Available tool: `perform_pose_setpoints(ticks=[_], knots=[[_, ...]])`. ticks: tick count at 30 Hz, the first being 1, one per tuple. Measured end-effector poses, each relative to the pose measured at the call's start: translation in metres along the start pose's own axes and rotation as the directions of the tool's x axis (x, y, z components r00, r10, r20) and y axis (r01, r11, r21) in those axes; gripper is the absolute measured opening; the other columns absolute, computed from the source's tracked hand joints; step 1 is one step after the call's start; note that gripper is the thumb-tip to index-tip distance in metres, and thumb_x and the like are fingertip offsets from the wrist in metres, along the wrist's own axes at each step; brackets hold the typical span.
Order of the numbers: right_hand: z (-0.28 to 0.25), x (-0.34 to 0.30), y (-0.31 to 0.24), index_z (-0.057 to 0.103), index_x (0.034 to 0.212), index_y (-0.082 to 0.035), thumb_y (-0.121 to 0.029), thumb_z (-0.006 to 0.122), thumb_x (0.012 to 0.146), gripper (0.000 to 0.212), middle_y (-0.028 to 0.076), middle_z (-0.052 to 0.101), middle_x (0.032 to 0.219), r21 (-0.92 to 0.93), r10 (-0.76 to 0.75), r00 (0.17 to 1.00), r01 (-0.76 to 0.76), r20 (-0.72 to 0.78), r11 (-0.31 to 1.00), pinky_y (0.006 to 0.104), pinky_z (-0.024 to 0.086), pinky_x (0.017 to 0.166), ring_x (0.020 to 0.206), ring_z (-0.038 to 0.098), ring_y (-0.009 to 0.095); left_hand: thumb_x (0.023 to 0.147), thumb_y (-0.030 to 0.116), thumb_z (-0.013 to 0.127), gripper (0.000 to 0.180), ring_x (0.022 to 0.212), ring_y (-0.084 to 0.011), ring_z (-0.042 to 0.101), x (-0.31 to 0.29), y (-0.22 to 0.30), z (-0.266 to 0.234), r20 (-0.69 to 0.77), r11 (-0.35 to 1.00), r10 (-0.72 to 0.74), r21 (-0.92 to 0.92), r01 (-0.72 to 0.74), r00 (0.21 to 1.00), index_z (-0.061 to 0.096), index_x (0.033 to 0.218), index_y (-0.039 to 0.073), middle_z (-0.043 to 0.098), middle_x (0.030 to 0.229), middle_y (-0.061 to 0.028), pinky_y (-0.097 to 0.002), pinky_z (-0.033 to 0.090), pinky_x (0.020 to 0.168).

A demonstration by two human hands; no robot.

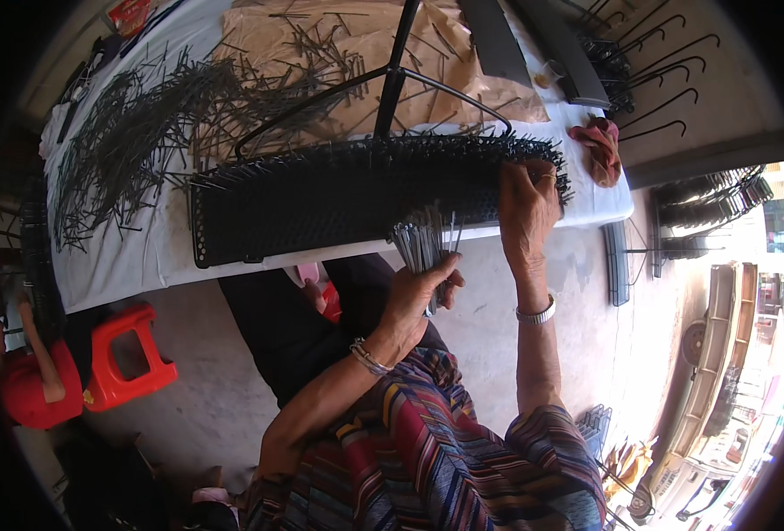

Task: Inserting thin metal wires into a plastic mesh base to assemble a brush.

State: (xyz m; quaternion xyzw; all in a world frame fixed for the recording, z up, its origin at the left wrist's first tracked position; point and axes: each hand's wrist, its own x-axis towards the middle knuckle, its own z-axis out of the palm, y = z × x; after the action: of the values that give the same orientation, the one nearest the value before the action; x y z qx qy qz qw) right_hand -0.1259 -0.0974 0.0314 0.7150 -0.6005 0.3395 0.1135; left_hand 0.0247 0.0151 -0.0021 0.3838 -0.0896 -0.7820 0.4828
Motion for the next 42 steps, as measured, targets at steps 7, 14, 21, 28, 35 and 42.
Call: perform_pose_setpoints(ticks=[7,14,21,28,35,42], knots=[[-0.037,-0.008,-0.016,0.068,0.103,-0.007,-0.008,0.062,0.086,0.018,0.008,0.062,0.085,0.288,0.196,0.889,-0.332,0.415,0.898,0.0292,0.046,0.059,0.066,0.059,0.016,0.086,0.023,0.069,0.027,0.055,-0.0115,0.055,-0.002,0.004,-0.002,0.046,1.0,-0.009,0.007,0.009,0.999,0.065,0.097,-0.002,0.065,0.074,-0.0087,-0.0233,0.042,0.048],[-0.054,-0.016,-0.017,0.059,0.092,0.003,-0.002,0.056,0.089,0.006,0.007,0.065,0.076,0.512,0.152,0.668,-0.679,0.729,0.527,0.0226,0.045,0.053,0.059,0.056,0.009,0.085,0.024,0.07,0.026,0.066,-0.0179,0.065,-0.003,0.005,0.008,0.002,0.998,-0.037,0.055,0.036,0.999,0.064,0.093,-0.001,0.068,0.08,-0.0112,-0.0287,0.055,0.059],[-0.049,0.003,-0.006,0.056,0.097,-0.004,-0.004,0.058,0.09,0.008,0.011,0.063,0.074,0.319,0.227,0.973,-0.232,0.052,0.919,0.0286,0.046,0.052,0.056,0.058,0.016,0.086,0.026,0.069,0.028,0.07,-0.0189,0.067,0.008,-0.003,0.0,-0.04,1.0,-0.003,0.031,0.005,0.999,0.064,0.098,0.001,0.068,0.084,-0.0112,-0.031,0.058,0.064],[-0.023,0.01,0.006,0.057,0.095,-0.004,-0.002,0.057,0.088,0.007,0.017,0.062,0.077,0.287,0.192,0.98,-0.2,0.058,0.937,0.0377,0.048,0.062,0.07,0.062,0.035,0.087,0.027,0.068,0.028,0.058,-0.0107,0.058,0.009,-0.002,0.001,-0.047,0.996,0.04,0.079,-0.036,0.998,0.064,0.101,0.003,0.069,0.08,-0.0097,-0.023,0.048,0.052],[-0.032,0.016,0.004,0.06,0.095,-0.004,-0.002,0.059,0.087,0.008,0.015,0.061,0.074,0.397,0.147,0.97,-0.214,0.193,0.892,0.0335,0.047,0.058,0.061,0.061,0.026,0.087,0.026,0.068,0.026,0.06,-0.0103,0.058,0.005,-0.004,0.001,-0.031,0.998,0.021,0.064,-0.019,0.999,0.065,0.1,0.004,0.069,0.081,-0.0097,-0.0233,0.048,0.052],[-0.03,0.019,0.011,0.061,0.094,-0.005,0.001,0.057,0.087,0.01,0.011,0.062,0.073,0.407,0.023,0.986,-0.088,0.162,0.909,0.03,0.047,0.055,0.06,0.061,0.017,0.088,0.023,0.067,0.024,0.062,-0.0101,0.055,0.001,-0.004,0.0,-0.007,0.999,-0.022,0.039,0.023,1.0,0.065,0.1,0.003,0.063,0.075,-0.002,-0.0254,0.045,0.055]])
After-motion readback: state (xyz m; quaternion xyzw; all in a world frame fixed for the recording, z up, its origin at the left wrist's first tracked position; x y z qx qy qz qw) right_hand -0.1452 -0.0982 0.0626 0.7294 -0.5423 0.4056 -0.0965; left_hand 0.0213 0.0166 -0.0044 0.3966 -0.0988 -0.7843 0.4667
